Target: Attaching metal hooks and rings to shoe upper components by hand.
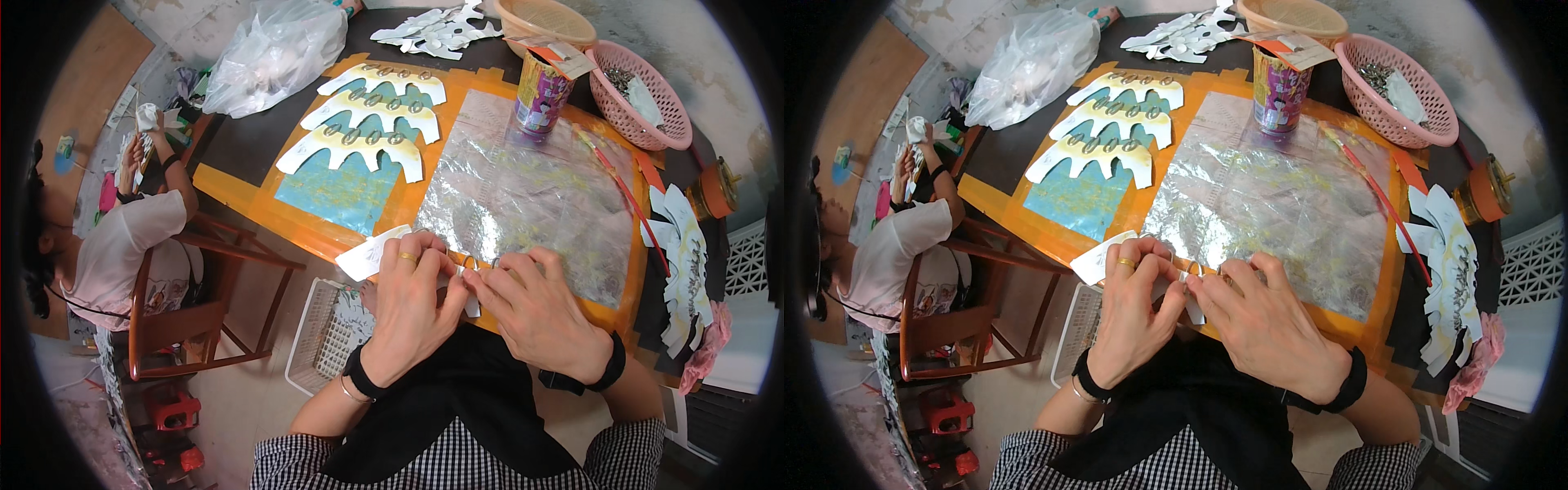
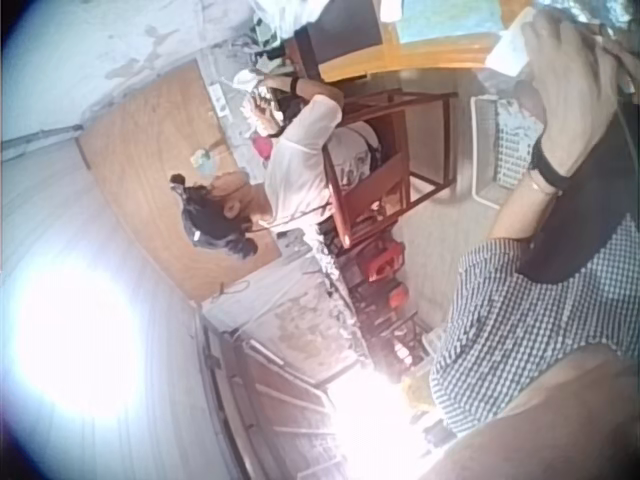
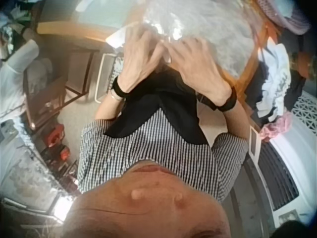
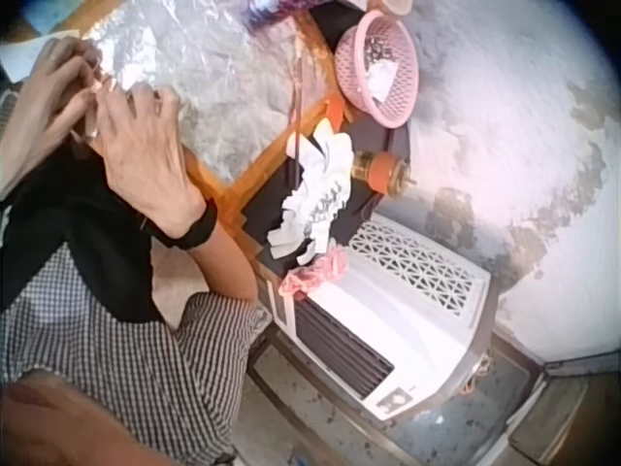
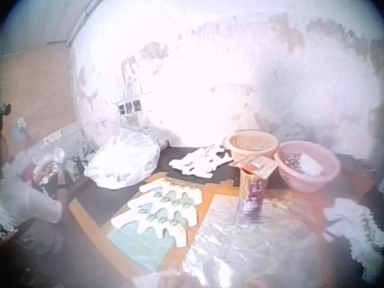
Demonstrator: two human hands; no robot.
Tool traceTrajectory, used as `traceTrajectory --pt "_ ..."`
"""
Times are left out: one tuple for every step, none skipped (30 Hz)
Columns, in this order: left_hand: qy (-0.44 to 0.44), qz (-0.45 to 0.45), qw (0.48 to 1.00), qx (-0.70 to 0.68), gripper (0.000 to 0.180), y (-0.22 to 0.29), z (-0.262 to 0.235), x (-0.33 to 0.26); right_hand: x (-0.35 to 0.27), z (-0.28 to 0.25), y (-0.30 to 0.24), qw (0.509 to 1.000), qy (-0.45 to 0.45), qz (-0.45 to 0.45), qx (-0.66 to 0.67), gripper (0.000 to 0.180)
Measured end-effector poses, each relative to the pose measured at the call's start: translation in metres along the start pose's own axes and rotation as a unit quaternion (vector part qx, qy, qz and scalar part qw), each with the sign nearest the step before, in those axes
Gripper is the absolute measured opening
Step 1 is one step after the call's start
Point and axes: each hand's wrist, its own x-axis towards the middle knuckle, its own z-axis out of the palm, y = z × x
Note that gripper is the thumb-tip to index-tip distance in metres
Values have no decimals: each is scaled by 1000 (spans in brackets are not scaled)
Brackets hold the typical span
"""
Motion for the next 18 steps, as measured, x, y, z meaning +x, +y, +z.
traceTrajectory --pt "-1 -1 1000 -1 12 1 -1 0 -1 1 0 1000 2 -2 0 42" --pt "-2 -3 1000 2 12 2 -1 0 -1 1 0 1000 4 -4 -1 42" --pt "-3 -5 1000 4 12 2 -2 0 -1 1 0 1000 3 -3 1 42" --pt "-4 -6 1000 3 12 1 -1 0 -1 1 0 1000 0 -4 0 43" --pt "-3 -4 1000 2 13 -1 0 0 -1 0 0 1000 -2 -5 0 44" --pt "-2 -3 1000 1 13 -2 0 0 0 0 -1 1000 -3 -4 1 44" --pt "-3 -4 1000 1 13 -2 0 0 0 -1 -2 1000 -6 0 1 44" --pt "-3 -5 1000 -1 13 -3 0 0 1 -2 -2 1000 -9 4 0 44" --pt "-2 -6 1000 -2 14 -3 0 0 1 -2 -3 1000 -10 3 2 44" --pt "-3 -8 1000 -2 14 -2 1 0 1 -2 -3 1000 -12 5 -4 44" --pt "4 2 1000 12 15 -2 2 0 1 -2 -4 1000 -13 7 -11 44" --pt "10 12 1000 27 16 -2 3 0 1 -2 -4 1000 -14 6 -9 44" --pt "10 10 1000 28 16 -2 3 1 1 -2 -3 1000 -13 6 -15 44" --pt "14 14 999 31 18 -1 4 1 2 -2 -3 1000 -13 6 -22 44" --pt "19 18 999 35 19 -1 4 2 2 -2 -3 1000 -13 5 -20 44" --pt "18 16 999 36 19 -1 5 2 2 -3 -2 1000 -16 10 -21 44" --pt "20 19 999 35 20 -1 6 3 2 -3 -2 1000 -18 14 -21 44" --pt "20 21 999 33 21 -2 7 3 2 -2 -1 1000 -19 14 -19 44"
